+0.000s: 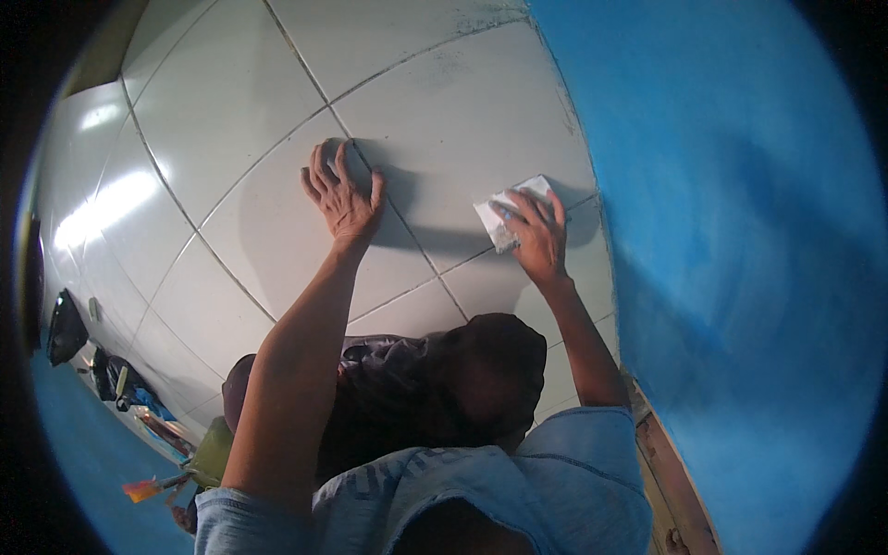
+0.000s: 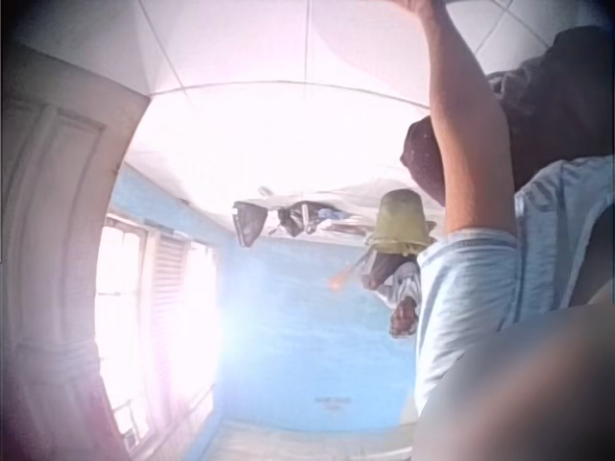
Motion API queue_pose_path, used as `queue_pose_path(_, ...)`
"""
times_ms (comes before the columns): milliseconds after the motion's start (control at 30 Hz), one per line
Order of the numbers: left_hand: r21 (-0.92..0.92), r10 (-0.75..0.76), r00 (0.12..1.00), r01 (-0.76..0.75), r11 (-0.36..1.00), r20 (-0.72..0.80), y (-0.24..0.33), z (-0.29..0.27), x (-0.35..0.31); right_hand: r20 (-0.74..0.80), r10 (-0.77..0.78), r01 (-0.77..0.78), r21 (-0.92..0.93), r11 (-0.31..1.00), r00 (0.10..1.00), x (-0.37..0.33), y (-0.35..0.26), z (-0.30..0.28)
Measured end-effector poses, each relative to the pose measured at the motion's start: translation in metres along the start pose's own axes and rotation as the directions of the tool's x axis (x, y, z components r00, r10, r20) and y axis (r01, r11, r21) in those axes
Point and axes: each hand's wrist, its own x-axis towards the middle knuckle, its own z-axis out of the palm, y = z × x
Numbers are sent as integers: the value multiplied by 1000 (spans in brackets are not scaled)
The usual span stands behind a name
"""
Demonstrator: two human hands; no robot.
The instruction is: The person sits on a tiled floor and uses a small white abrasive pad to scrub the grout lines between white tiles. They hold a cloth in their left hand and scrub with their right hand, moving along the grout lines near a blue-painted wall section.
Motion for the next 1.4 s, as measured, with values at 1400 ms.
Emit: queue_pose_path(1400, 5, -6, 1000, 6, 1000, -5, 1, 4, -1, 14, 929, -381, 914, 139, 370, 63, 69, 27)
